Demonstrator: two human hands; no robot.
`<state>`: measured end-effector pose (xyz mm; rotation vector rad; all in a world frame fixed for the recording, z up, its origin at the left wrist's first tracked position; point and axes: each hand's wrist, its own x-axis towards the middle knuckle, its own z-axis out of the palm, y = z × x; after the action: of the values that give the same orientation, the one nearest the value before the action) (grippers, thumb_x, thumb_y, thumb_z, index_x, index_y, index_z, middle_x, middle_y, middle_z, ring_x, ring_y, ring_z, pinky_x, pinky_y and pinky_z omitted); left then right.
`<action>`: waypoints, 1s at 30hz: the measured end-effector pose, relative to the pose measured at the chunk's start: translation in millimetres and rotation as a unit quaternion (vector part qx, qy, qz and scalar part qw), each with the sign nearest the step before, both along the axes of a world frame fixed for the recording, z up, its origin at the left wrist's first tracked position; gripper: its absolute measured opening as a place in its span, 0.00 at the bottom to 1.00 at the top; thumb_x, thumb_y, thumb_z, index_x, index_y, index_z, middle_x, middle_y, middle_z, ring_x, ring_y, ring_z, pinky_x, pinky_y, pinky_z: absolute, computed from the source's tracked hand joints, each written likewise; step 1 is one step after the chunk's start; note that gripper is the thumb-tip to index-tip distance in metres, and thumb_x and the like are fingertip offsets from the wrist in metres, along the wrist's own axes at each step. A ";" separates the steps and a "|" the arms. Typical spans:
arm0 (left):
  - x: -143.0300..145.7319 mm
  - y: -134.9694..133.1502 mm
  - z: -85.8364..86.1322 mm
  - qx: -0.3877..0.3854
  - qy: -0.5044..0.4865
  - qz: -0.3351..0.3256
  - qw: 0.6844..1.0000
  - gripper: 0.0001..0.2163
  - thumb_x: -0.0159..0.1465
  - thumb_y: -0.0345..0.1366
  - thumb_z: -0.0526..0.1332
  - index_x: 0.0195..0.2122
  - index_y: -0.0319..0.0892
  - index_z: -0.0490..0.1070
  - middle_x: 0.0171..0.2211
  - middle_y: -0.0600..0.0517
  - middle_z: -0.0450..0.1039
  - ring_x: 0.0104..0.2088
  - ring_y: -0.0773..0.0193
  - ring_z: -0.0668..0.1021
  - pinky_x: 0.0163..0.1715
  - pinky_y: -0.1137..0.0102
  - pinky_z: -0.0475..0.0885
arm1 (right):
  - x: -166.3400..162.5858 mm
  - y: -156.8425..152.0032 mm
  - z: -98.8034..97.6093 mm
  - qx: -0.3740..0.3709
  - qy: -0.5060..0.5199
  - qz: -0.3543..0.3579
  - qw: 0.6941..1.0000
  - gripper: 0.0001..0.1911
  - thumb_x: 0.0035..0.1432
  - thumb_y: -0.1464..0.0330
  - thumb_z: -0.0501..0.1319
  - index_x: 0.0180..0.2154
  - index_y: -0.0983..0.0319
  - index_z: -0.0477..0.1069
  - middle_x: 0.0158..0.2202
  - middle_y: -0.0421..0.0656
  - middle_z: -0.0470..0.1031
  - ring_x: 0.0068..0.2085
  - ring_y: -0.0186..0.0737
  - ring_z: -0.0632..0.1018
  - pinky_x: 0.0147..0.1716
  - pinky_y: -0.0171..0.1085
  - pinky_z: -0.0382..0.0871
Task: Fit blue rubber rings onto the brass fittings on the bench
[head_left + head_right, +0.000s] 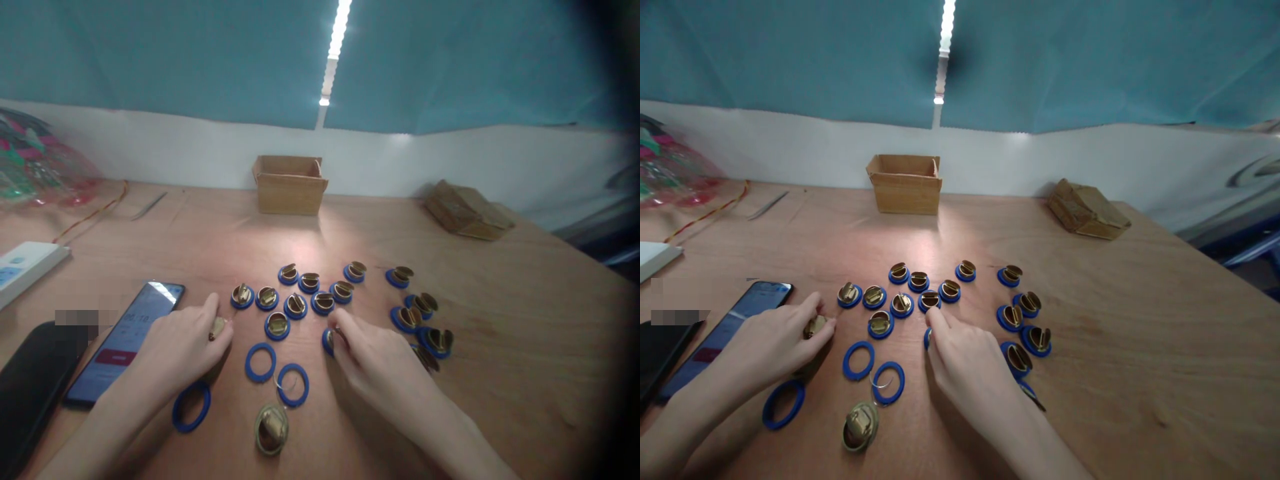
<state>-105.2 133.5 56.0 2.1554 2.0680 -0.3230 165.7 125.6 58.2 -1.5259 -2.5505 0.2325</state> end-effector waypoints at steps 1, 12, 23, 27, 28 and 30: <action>-0.2 -0.3 -0.3 -0.003 -0.002 -0.002 1.000 0.14 0.68 0.45 0.45 0.37 0.43 0.63 0.32 0.42 0.81 0.35 0.43 0.83 0.25 0.64 0.63 | -0.7 -0.5 -0.5 0.002 0.025 0.003 1.000 0.07 0.61 0.76 0.51 0.35 0.61 0.65 0.28 0.43 0.76 0.27 0.43 0.79 0.24 0.36 0.59; -4.5 -3.4 10.7 0.192 -0.049 -0.003 0.980 0.19 0.69 0.49 0.46 0.38 0.40 0.70 0.36 0.41 0.78 0.36 0.47 0.81 0.28 0.64 0.69 | -12.9 -9.1 -2.9 0.146 0.330 -0.003 0.933 0.13 0.62 0.75 0.61 0.47 0.58 0.67 0.34 0.39 0.80 0.28 0.34 0.80 0.26 0.32 0.73; 49.9 -51.8 -5.4 0.041 -0.620 -0.098 0.777 0.21 0.67 0.33 0.58 0.60 0.57 0.60 0.55 0.54 0.75 0.53 0.62 0.78 0.51 0.71 0.76 | -23.3 -22.1 -8.1 0.216 0.358 0.161 0.894 0.18 0.56 0.84 0.59 0.46 0.64 0.72 0.34 0.45 0.80 0.34 0.37 0.80 0.32 0.33 0.77; 52.6 -48.6 -12.5 0.037 -0.661 -0.064 0.746 0.17 0.66 0.31 0.60 0.54 0.54 0.69 0.50 0.53 0.78 0.46 0.63 0.82 0.47 0.71 0.78 | -28.9 -21.8 -9.1 0.241 0.350 0.121 0.897 0.14 0.57 0.83 0.59 0.41 0.62 0.72 0.35 0.44 0.74 0.34 0.35 0.77 0.31 0.32 0.76; 52.7 -47.6 -12.4 0.039 -0.661 -0.061 0.747 0.16 0.66 0.30 0.59 0.54 0.53 0.69 0.49 0.52 0.79 0.44 0.64 0.82 0.47 0.71 0.79 | -29.4 -21.5 -9.2 0.241 0.349 0.114 0.898 0.14 0.57 0.82 0.60 0.43 0.62 0.72 0.37 0.44 0.73 0.36 0.36 0.77 0.33 0.32 0.76; 53.2 -46.9 -11.5 0.052 -0.658 -0.060 0.749 0.16 0.66 0.29 0.59 0.53 0.51 0.71 0.49 0.51 0.79 0.43 0.63 0.83 0.46 0.70 0.79 | -29.5 -20.7 -9.4 0.226 0.353 0.109 0.901 0.14 0.58 0.79 0.61 0.47 0.63 0.70 0.39 0.46 0.73 0.40 0.39 0.77 0.37 0.35 0.77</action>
<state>-52.0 86.6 44.5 1.6031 1.0630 1.0393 136.3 104.8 48.8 -0.7843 -1.9854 0.1612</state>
